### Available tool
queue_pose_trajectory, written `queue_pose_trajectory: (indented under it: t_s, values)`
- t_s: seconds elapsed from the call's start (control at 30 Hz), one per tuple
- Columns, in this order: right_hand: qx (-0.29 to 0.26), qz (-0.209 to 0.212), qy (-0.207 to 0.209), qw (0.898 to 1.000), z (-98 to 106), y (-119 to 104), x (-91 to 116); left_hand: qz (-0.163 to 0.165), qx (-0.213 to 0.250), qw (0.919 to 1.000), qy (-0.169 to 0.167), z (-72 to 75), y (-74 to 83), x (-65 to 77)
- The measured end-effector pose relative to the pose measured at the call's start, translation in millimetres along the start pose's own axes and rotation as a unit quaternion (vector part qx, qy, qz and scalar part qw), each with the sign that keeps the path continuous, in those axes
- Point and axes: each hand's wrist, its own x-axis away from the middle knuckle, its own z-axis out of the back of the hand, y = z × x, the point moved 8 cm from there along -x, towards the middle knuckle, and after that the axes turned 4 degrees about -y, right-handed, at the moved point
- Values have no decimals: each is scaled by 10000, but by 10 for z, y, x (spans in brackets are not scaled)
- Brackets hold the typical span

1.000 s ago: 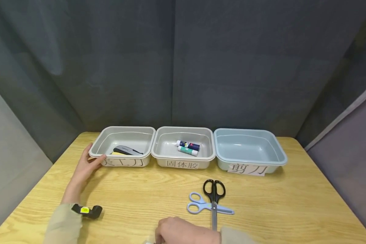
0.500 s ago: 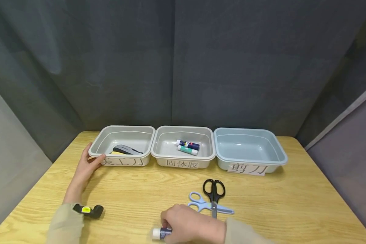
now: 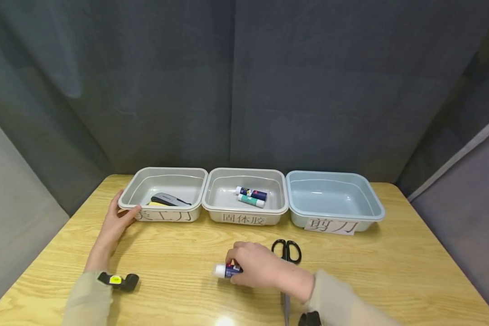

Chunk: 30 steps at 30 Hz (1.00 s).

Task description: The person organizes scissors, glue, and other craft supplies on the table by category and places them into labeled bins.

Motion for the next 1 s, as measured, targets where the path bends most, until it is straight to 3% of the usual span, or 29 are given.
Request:
queue_pose_trajectory:
  t_s: [0.33, 0.57, 0.87, 1.0]
  values:
    - [256, -121, 515, 9983, 249, 166, -54, 42, 31, 9999, -102, -20, 26, 23]
    - [683, 31, 994, 9927, 405, 244, -106, 105, 50, 9999, -124, -28, 36, 42]
    - [498, -54, 1021, 9935, 559, 372, -199, 8, 17, 10000, 78, -17, -44, -1]
    - [472, -120, 1024, 9935, 649, 445, -264, -131, 62, 9999, -24, -14, -107, -44]
